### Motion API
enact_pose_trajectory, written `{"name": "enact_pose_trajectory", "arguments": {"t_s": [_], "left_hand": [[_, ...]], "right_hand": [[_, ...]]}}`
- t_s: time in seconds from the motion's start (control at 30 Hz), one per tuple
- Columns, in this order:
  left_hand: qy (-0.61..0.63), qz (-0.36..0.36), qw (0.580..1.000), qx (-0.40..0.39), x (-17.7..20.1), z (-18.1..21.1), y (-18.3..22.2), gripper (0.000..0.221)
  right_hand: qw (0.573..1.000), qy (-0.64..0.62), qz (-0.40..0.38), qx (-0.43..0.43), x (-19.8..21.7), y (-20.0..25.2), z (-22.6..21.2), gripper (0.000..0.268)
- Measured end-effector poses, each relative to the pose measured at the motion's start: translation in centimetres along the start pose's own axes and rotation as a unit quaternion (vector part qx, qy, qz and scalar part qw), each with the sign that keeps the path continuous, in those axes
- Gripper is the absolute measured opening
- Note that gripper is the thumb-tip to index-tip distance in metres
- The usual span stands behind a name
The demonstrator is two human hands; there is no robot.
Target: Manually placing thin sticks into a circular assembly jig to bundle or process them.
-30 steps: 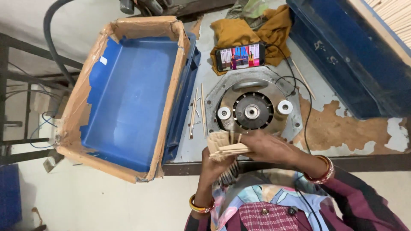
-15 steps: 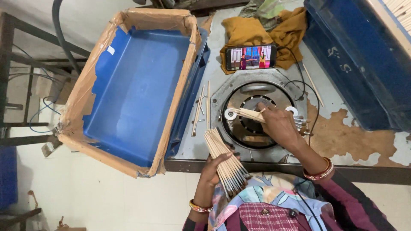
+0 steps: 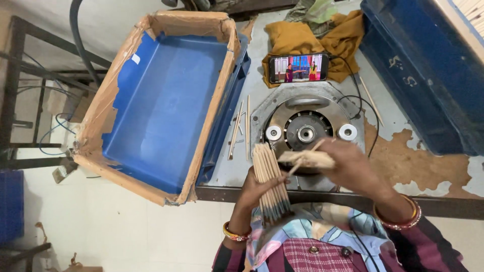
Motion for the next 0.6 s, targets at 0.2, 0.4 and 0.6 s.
{"name": "enact_pose_trajectory", "arguments": {"t_s": [0.2, 0.4, 0.6], "left_hand": [[0.182, 0.156, 0.967, 0.085, 1.4, -3.0, 0.3, 0.045], [0.252, 0.136, 0.951, 0.116, 2.6, -5.1, 1.4, 0.05], [0.103, 0.091, 0.99, 0.037, -0.3, -2.0, 2.8, 0.048]], "right_hand": [[0.977, 0.204, 0.0, -0.064, -2.5, -3.4, 3.0, 0.039], [0.977, 0.199, 0.021, -0.073, -4.9, -3.2, 4.2, 0.048], [0.986, 0.091, 0.131, -0.039, -3.5, -0.8, 0.2, 0.05]]}}
Point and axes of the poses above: each hand's wrist, its own y-axis away from the middle knuckle, its own x-axis out of the back of the hand, z = x × y, the point moved 2 cm from there along -y, towards the middle knuckle, and after that the axes turned 9 degrees about y, right-handed, at the moved point
